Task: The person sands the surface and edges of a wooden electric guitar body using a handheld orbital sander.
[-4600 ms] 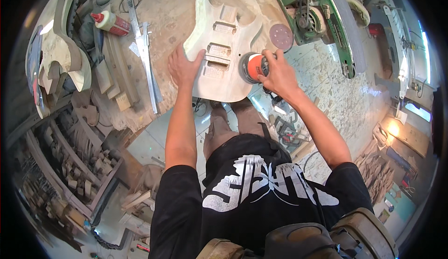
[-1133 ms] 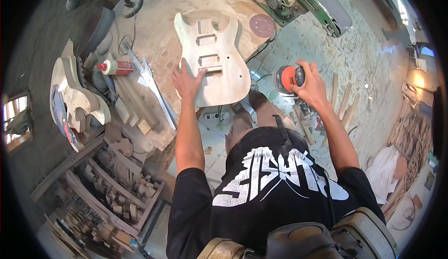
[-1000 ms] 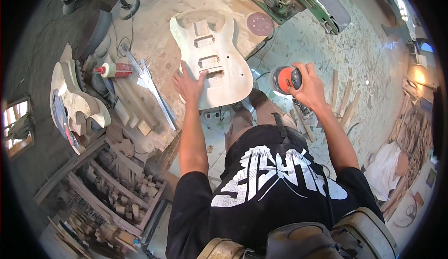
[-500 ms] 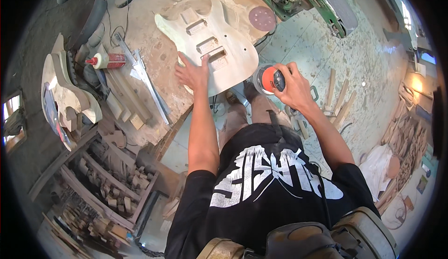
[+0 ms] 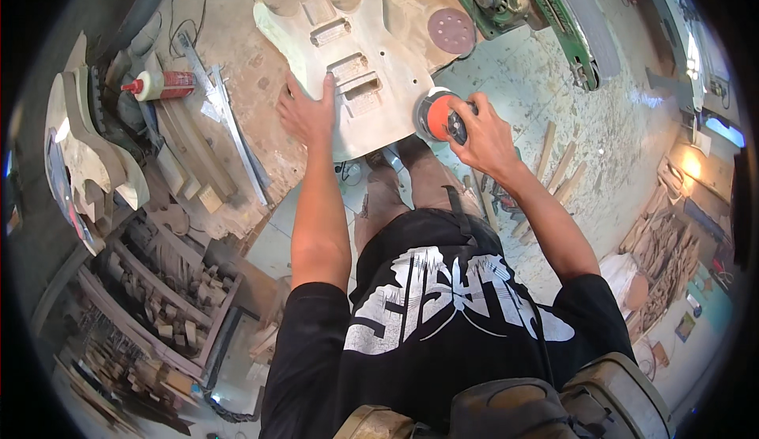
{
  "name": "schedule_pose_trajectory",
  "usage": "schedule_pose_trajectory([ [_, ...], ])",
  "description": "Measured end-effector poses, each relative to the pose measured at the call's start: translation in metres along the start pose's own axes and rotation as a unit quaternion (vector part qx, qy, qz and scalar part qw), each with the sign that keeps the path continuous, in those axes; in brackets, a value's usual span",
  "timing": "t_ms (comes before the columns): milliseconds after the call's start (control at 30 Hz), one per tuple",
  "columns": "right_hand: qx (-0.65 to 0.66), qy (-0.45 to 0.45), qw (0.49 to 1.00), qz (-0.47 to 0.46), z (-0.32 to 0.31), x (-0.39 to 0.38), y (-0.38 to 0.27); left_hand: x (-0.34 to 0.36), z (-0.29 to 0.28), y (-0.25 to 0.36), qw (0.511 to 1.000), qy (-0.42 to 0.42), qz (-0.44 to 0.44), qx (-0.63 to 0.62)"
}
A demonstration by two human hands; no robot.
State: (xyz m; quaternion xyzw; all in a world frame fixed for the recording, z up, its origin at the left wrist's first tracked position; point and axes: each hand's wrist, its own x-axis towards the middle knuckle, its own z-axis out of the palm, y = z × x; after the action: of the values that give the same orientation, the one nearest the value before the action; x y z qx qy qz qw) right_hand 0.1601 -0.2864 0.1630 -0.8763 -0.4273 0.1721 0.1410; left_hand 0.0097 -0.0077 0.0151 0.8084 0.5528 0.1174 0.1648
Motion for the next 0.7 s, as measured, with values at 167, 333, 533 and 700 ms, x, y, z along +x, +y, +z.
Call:
schedule_pose_trajectory([
  [167, -0.003, -0.013, 1.0, 0.004, -0.009, 0.02, -0.006, -0.001, 0.0, -0.001, 1.0, 0.004, -0.009, 0.004],
  [333, -0.021, -0.032, 0.999, 0.022, -0.01, 0.004, 0.018, 0.002, 0.003, 0.003, 1.0, 0.013, -0.001, -0.001],
  [533, -0.018, -0.048, 0.999, -0.006, -0.014, 0.021, 0.0, 0.001, 0.003, 0.0, 1.0, 0.015, -0.001, 0.005],
  [700, -0.026, -0.062, 0.998, 0.01, -0.015, 0.02, 0.003, 0.001, 0.002, 0.0, 1.0, 0.01, -0.005, 0.006],
])
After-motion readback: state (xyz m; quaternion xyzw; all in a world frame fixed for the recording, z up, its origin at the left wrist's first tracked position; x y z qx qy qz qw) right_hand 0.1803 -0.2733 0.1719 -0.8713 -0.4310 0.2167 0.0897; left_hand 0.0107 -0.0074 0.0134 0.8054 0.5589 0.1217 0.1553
